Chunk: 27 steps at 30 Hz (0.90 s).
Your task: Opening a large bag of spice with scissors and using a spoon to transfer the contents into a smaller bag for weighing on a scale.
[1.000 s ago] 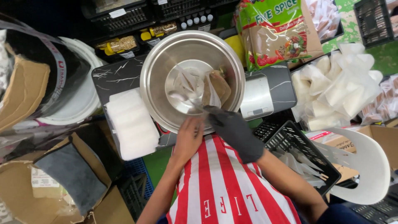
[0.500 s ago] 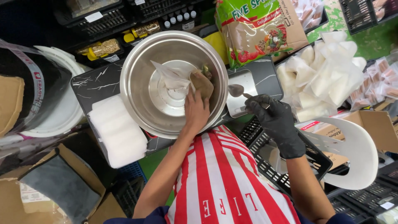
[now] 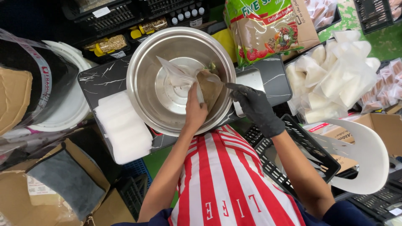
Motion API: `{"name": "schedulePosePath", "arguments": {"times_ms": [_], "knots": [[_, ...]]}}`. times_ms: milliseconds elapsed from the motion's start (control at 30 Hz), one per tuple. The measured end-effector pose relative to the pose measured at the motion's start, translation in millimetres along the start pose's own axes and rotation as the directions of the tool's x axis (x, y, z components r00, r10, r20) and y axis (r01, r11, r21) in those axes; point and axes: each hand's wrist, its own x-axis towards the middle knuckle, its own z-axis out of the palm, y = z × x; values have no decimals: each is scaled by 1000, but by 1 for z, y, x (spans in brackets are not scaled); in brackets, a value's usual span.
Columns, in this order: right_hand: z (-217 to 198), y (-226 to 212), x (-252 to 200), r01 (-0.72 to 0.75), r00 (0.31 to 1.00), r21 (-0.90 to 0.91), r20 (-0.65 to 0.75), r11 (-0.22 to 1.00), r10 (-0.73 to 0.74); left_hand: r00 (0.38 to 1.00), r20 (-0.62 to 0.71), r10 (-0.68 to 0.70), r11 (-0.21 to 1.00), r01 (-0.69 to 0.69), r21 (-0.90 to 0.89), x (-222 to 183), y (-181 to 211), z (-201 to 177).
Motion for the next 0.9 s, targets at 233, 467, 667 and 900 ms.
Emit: {"name": "schedulePosePath", "arguments": {"times_ms": [233,467,667,900], "knots": [[12,38,24,61,998,-66,-3,996,-62,996,8,85,996,-85,-12,8,-22,-3],[21,54,35,66,997,-105,44,992,-61,993,18,116,993,-115,-38,-9,5,-11],[15,76,28,-167,977,-76,123,983,175,993,13,116,992,-115,-48,2,-15,-7],[3,69,33,-378,897,71,273,923,347,989,41,141,989,-139,-59,4,-12,-9]]}}
